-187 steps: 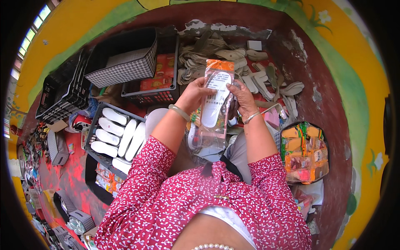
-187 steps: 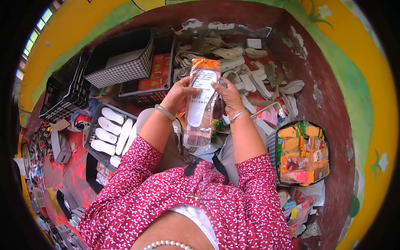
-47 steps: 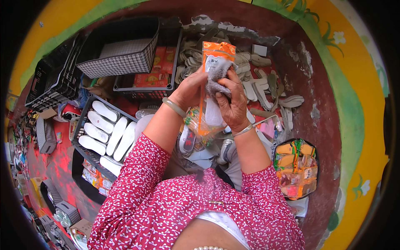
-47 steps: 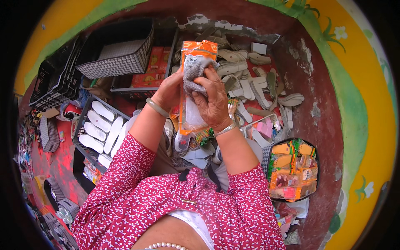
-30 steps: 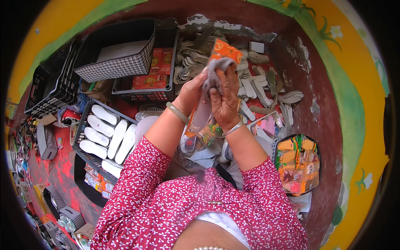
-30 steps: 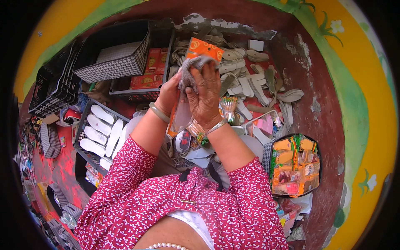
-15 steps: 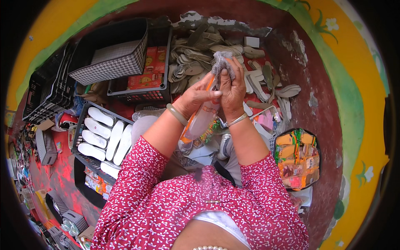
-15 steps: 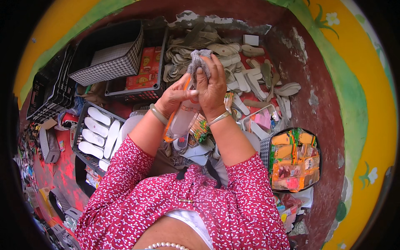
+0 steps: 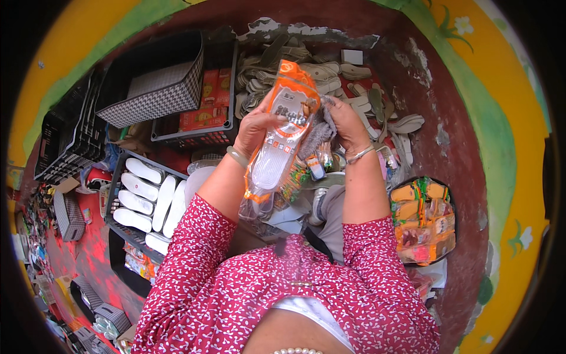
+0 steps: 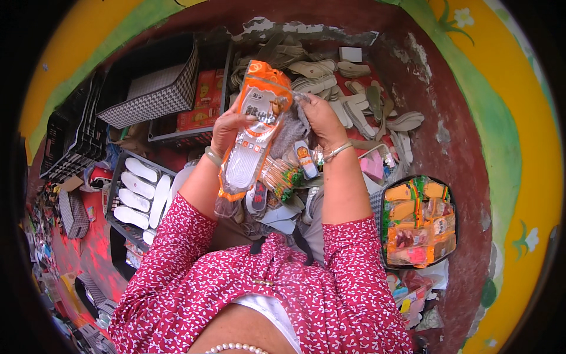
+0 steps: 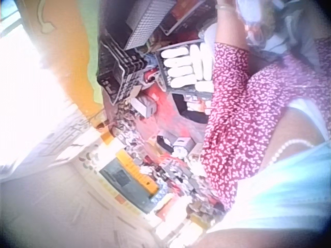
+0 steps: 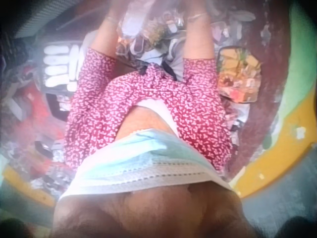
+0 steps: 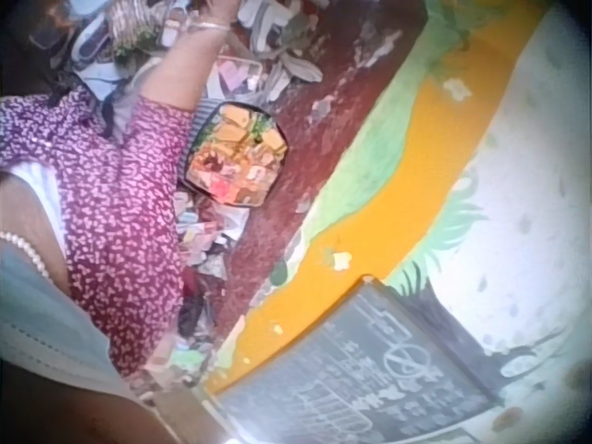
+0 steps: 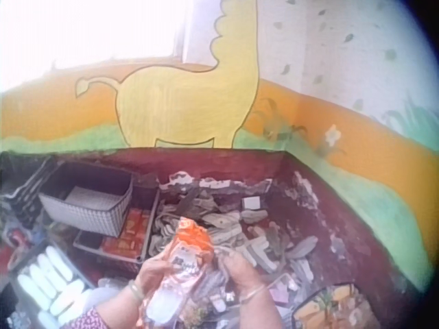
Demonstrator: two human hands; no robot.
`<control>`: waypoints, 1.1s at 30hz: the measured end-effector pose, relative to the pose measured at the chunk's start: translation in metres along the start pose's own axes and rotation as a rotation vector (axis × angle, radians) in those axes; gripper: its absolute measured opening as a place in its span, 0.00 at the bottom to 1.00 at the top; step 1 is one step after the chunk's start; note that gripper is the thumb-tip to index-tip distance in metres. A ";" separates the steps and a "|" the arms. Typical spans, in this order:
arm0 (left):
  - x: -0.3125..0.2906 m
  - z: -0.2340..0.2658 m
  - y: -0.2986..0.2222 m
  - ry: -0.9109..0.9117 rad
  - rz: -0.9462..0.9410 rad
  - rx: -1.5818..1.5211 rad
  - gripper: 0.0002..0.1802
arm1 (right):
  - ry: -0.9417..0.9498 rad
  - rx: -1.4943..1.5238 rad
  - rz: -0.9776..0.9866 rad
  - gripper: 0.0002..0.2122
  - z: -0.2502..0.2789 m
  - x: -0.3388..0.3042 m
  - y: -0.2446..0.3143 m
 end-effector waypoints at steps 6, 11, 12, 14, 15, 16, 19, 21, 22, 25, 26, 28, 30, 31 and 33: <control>0.006 -0.016 0.011 0.072 0.051 -0.153 0.39 | -0.438 0.159 0.535 0.14 0.046 -0.023 0.065; 0.002 -0.028 0.031 0.121 0.140 -0.102 0.42 | -0.112 -0.673 0.841 0.15 -0.033 -0.039 0.084; -0.001 -0.016 0.038 0.057 0.172 -0.051 0.41 | -0.137 -0.809 0.849 0.14 -0.045 -0.035 0.074; 0.002 0.000 0.032 0.049 0.178 0.033 0.39 | -0.149 -0.852 0.695 0.14 -0.045 -0.021 0.057; 0.005 0.006 0.029 0.040 0.179 0.071 0.39 | -0.133 -0.759 0.532 0.14 -0.035 -0.010 0.044; 0.007 0.004 0.026 0.055 0.148 0.034 0.38 | -0.116 -0.665 0.370 0.15 -0.025 -0.001 0.030; 0.013 -0.011 -0.008 0.065 -0.074 -0.141 0.38 | -0.298 -0.356 0.224 0.14 0.021 0.007 0.013; 0.016 0.020 -0.029 -0.050 -0.189 -0.109 0.33 | -0.288 0.256 0.133 0.14 0.036 0.009 -0.006; 0.016 0.032 -0.035 -0.081 -0.217 -0.179 0.32 | -0.252 0.421 0.010 0.17 0.036 0.010 -0.016; 0.015 0.048 -0.048 -0.122 -0.275 -0.259 0.32 | 0.051 0.605 -0.105 0.19 -0.001 0.005 -0.023; 0.016 0.048 -0.051 -0.121 -0.315 -0.228 0.32 | 0.115 0.616 -0.147 0.22 -0.016 0.001 -0.027; 0.012 0.040 -0.057 -0.124 -0.360 -0.208 0.34 | 0.246 0.640 -0.179 0.23 -0.051 -0.007 -0.025; 0.006 0.021 -0.064 -0.093 -0.423 -0.050 0.34 | 0.385 0.688 -0.232 0.25 -0.080 -0.019 -0.023; 0.005 0.015 -0.067 -0.076 -0.453 0.030 0.34 | 0.382 0.690 -0.249 0.25 -0.082 -0.021 -0.024; -0.003 0.017 -0.076 -0.175 -0.573 0.411 0.34 | 0.375 0.695 -0.282 0.24 -0.085 -0.023 -0.028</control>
Point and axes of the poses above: each hand's wrist, its own x-axis towards the middle knuckle, its own z-axis out of the back of the hand, y = z × x, the point moved 9 cm from there along x, towards the middle knuckle, and after that the axes turned 4 degrees about -x, right-handed, at the moved point
